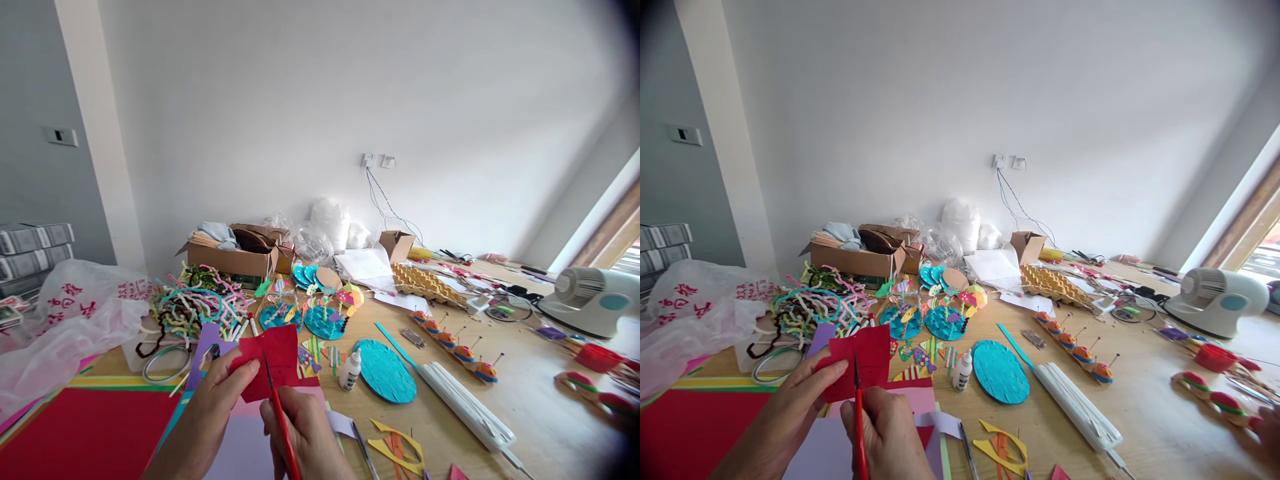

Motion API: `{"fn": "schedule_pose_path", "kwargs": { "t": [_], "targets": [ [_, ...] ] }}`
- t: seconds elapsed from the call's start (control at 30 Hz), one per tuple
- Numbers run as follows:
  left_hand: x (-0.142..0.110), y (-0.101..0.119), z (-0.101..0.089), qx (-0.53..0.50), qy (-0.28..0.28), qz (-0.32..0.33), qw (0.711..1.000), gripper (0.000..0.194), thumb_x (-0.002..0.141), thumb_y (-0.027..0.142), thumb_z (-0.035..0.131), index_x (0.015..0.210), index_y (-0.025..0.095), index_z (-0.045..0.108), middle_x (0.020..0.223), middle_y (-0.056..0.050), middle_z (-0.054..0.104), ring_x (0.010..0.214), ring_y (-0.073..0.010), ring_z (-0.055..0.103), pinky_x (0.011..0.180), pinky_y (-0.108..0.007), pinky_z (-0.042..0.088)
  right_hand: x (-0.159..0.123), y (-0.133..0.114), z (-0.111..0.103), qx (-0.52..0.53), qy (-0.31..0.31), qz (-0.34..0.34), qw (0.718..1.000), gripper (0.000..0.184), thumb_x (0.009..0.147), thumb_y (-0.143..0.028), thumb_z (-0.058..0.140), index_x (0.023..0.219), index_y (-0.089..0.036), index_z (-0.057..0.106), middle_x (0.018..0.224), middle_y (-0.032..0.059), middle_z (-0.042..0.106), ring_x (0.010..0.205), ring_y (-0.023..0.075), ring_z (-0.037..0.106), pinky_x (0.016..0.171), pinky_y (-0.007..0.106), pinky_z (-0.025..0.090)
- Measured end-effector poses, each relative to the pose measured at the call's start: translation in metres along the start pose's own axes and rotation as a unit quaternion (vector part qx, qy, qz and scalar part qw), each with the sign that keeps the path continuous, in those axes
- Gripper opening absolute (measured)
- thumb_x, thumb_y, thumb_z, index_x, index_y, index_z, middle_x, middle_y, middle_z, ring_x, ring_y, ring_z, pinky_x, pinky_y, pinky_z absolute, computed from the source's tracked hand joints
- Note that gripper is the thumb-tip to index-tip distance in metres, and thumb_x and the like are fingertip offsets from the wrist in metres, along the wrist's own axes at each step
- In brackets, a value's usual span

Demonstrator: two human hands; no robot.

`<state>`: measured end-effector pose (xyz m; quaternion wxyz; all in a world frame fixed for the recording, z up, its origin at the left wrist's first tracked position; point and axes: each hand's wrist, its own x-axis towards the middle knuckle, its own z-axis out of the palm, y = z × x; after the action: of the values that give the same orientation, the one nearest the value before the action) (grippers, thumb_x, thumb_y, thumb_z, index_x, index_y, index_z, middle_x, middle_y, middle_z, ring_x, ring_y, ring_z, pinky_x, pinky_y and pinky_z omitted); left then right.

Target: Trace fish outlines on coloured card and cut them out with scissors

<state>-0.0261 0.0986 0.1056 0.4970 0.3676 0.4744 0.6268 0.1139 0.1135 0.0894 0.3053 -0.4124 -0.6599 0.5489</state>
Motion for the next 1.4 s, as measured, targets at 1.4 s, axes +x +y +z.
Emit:
{"fn": "schedule_pose_path", "kwargs": {
  "t": [1.4],
  "targets": [
    [0.001,0.003,0.011,-0.055,-0.055,0.037,0.996,0.027,0.071,0.038,0.072,0.06,0.018,0.057,0.048,0.008,0.043,0.04,-0.0051,0.031,0.036,-0.015,0.029,-0.016,-0.025,-0.018,0.021,-0.058,0.075,0.995,0.032,0.087,-0.043,0.045,0.071,-0.016,0.052,0.044,-0.0053,0.048,0.037,0.0061,0.041,0.037,0.015,0.028]
  ]
}}
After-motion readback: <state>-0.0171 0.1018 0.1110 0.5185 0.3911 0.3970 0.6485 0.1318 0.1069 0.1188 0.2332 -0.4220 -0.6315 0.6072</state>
